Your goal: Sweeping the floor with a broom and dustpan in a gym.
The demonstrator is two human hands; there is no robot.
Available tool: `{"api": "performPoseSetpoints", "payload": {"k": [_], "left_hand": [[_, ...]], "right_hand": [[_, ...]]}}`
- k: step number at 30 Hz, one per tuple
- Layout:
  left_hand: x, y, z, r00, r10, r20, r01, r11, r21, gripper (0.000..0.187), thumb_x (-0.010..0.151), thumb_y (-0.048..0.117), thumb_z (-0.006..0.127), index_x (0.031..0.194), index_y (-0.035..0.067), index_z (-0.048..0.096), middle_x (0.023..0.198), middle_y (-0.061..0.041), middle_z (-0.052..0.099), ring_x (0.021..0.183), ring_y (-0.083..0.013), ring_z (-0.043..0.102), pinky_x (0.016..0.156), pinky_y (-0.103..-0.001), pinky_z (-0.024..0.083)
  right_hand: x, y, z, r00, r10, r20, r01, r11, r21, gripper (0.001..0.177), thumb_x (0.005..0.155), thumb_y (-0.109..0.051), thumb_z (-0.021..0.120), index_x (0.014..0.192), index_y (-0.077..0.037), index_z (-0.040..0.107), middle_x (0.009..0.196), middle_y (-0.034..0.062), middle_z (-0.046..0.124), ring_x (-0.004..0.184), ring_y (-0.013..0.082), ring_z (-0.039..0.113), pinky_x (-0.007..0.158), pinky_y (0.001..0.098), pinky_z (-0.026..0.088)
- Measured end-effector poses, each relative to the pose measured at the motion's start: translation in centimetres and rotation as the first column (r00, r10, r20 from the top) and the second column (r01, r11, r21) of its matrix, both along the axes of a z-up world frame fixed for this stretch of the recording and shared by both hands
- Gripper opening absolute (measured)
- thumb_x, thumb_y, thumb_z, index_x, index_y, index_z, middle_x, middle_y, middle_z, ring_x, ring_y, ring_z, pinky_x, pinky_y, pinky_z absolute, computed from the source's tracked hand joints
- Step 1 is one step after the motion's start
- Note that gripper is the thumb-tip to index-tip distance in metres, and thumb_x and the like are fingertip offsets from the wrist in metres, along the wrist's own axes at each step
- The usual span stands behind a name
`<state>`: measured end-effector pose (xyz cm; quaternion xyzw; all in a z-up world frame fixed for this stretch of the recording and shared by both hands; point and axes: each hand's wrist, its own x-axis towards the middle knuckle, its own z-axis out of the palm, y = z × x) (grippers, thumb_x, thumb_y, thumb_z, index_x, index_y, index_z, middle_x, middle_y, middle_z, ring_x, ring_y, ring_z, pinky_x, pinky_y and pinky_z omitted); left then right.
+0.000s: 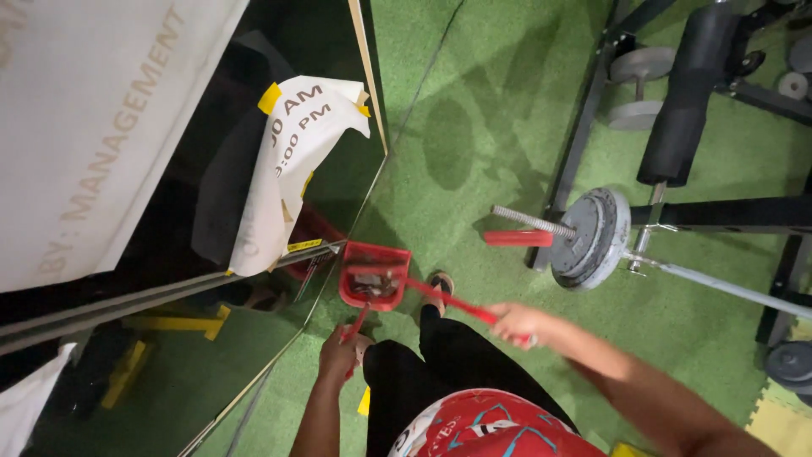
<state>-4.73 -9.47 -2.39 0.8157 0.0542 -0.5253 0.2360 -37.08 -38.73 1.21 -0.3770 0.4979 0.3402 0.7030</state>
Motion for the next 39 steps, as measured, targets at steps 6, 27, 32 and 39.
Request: {"api": "performPoseSetpoints", "payload": {"k": [6, 27, 32, 39], "left_hand": [[-0.5, 3.5, -6.9, 0.998, 0.0, 0.065, 0.008, 0.992, -0.13, 0.059, 0.092, 0.02, 0.066, 0.148, 0.016, 0.05, 0.078, 0.004, 0.068, 0.049, -0.0133, 0.065, 0.039, -0.033, 0.051], [-1.7, 3.4, -2.9, 0.993, -0.116, -0.012, 0.113, 0.982, -0.154, 0.069, 0.092, 0.014, 0.058, 0.157, 0.013, 0.035, 0.069, -0.01, 0.062, 0.046, -0.0211, 0.057, 0.041, -0.037, 0.043], [0.2, 3.4, -3.6, 0.945, -0.325, -0.039, 0.313, 0.932, -0.181, 0.056, 0.094, 0.015, 0.061, 0.148, 0.006, 0.047, 0.069, -0.009, 0.057, 0.045, -0.0195, 0.053, 0.039, -0.037, 0.039], [1.8, 0.3, -8.6, 0.814, -0.577, -0.07, 0.531, 0.787, -0.314, 0.077, 0.089, 0.013, 0.068, 0.159, 0.019, 0.037, 0.067, -0.008, 0.058, 0.042, -0.0178, 0.048, 0.038, -0.036, 0.041]], "right_hand": [[3.2, -9.2, -1.4, 0.989, 0.018, 0.145, 0.038, 0.925, -0.378, 0.06, 0.089, -0.004, 0.059, 0.148, -0.002, 0.051, 0.058, 0.0008, 0.053, 0.039, 0.013, 0.048, 0.034, 0.0309, 0.037], [-7.4, 18.3, -4.8, 0.832, -0.509, 0.219, 0.526, 0.85, -0.021, 0.081, 0.085, -0.006, 0.064, 0.157, -0.037, 0.044, 0.055, -0.0044, 0.037, 0.039, 0.0103, 0.033, 0.035, 0.0279, 0.029], [-18.3, 21.7, 2.5, 0.822, -0.568, 0.048, 0.565, 0.802, -0.193, 0.067, 0.09, -0.013, 0.063, 0.153, -0.035, 0.051, 0.06, -0.0034, 0.045, 0.045, 0.0099, 0.038, 0.04, 0.0274, 0.032], [-30.3, 26.0, 4.0, 0.376, -0.926, 0.037, 0.898, 0.354, -0.262, 0.061, 0.088, -0.017, 0.062, 0.147, -0.028, 0.053, 0.059, -0.0012, 0.045, 0.043, 0.0129, 0.039, 0.037, 0.03, 0.031]]}}
